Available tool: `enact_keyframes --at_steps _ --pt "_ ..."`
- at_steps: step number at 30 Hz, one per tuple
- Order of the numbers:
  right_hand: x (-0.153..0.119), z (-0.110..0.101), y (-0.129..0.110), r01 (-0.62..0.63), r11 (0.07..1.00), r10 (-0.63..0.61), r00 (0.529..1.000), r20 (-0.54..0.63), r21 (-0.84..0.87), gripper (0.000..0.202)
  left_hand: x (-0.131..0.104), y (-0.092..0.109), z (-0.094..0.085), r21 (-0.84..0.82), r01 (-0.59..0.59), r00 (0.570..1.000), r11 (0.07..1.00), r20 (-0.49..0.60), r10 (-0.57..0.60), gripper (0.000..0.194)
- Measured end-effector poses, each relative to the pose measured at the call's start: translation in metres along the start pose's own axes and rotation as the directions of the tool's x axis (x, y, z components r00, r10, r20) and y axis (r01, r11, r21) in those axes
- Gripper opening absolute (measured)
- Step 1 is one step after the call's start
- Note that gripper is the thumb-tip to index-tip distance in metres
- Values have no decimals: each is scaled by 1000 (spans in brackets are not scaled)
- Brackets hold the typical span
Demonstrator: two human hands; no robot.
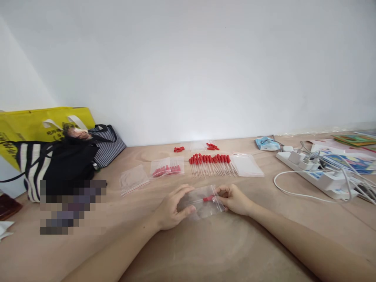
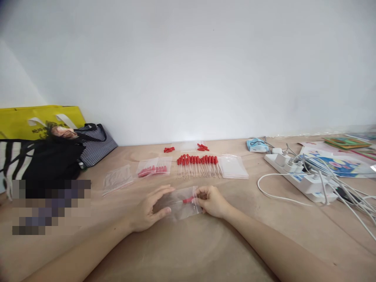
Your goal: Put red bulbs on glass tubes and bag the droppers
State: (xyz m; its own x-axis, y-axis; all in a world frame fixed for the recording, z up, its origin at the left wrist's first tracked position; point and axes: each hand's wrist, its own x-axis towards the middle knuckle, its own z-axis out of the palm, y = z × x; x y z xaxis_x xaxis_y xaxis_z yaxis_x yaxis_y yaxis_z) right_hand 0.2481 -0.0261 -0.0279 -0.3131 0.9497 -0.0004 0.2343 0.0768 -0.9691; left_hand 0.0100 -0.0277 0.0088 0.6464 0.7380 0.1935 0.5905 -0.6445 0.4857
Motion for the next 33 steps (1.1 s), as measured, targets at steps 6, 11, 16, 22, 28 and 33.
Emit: enact_keyframes --at_steps 6,11,16,22,28,33 --pt "-1 -5 2 143 980 -150 988 -42 -138 23 -11 -14 -8 42 -19 997 999 70 16 40" --pt "13 -18 5 1 985 -27 988 -152 -173 25 -10 -11 -7 41 -27 998 999 62 25 40" --pt "60 -37 -7 7 849 -241 895 -376 -528 14 -8 -8 -8 40 -17 998 999 65 14 38" --pt "130 -24 -24 -155 807 -190 845 -499 -570 24 -10 -11 -8 45 -33 996 998 82 29 36" --pt "168 -13 -23 -249 818 -116 811 -573 -518 25 -11 -12 -8 26 -69 994 997 88 67 35" --pt "167 -25 -25 -195 891 -87 813 -576 -411 20 -11 -12 -7 22 -65 995 998 75 64 36"
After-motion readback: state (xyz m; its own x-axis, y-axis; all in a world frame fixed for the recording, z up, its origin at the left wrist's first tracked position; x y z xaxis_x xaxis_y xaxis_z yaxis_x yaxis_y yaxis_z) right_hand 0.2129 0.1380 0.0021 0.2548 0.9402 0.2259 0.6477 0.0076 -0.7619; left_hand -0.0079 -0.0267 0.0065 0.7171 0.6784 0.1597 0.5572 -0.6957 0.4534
